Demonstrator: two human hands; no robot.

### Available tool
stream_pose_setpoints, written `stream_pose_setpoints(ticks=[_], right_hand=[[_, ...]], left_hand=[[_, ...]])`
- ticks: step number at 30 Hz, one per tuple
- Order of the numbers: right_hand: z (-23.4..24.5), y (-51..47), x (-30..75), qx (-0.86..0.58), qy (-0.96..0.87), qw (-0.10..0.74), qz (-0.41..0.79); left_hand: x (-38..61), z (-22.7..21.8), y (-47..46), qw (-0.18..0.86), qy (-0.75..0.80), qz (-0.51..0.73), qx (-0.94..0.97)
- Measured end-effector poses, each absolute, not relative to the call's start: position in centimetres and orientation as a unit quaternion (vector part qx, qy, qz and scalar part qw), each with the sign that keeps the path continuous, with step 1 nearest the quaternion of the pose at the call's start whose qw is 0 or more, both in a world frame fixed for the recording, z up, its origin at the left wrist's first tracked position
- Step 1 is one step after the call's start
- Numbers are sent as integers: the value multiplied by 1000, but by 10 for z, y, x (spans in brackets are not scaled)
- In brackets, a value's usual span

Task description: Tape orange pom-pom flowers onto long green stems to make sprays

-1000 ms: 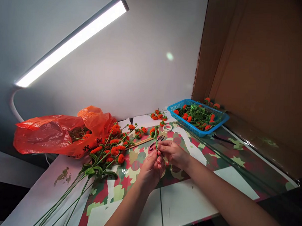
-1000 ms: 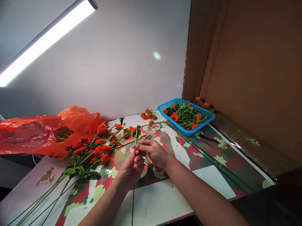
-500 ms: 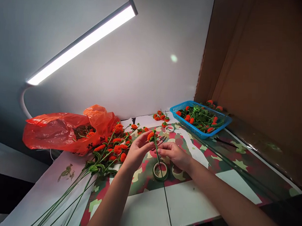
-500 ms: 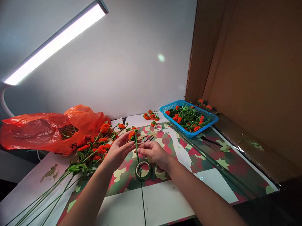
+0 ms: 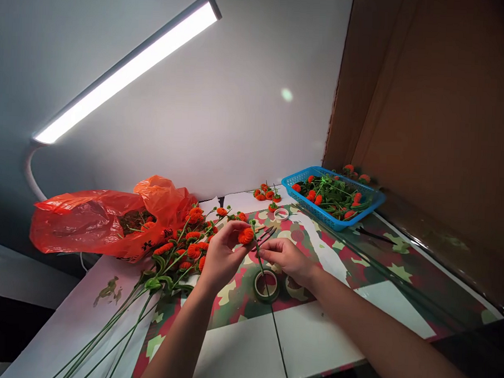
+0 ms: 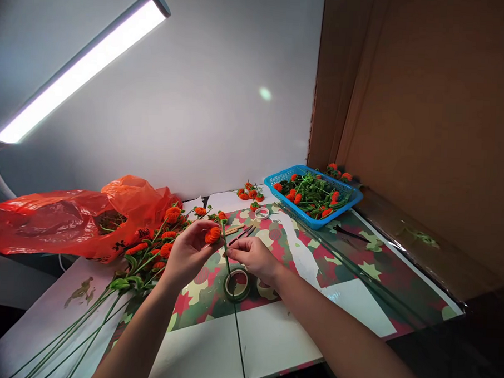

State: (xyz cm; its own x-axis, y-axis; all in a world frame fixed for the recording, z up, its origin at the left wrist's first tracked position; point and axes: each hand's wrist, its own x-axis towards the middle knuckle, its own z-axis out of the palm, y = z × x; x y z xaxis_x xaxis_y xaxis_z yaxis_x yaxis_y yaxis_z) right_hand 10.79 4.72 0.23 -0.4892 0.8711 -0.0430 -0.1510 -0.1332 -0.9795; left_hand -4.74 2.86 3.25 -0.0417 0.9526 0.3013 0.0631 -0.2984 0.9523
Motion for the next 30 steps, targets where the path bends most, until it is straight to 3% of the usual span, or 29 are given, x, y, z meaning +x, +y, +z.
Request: stream_pose_setpoints(ticks=[5,8,11,15,23,30], right_hand=[[-2,49,108,-325,-530,396,676],[-3,50,107,-317,-540,417,659],[-1,50,106,-331,-552,420,640],[0,49,106,-318,-535,429,655],[-8,49,108,-171,-413,316,837],[-13,54,114,-143,-428,244,858]], left_hand=[[-35,19,13,409,505,608,456],[-25,7,-3,468,546,557,416],[-18,-1,-14,501,541,521,430],[-13,-4,-14,535,499,566,380],[-11,-7,-15,663,365,605,245],[-8,-16,-21,750,305,549,209]])
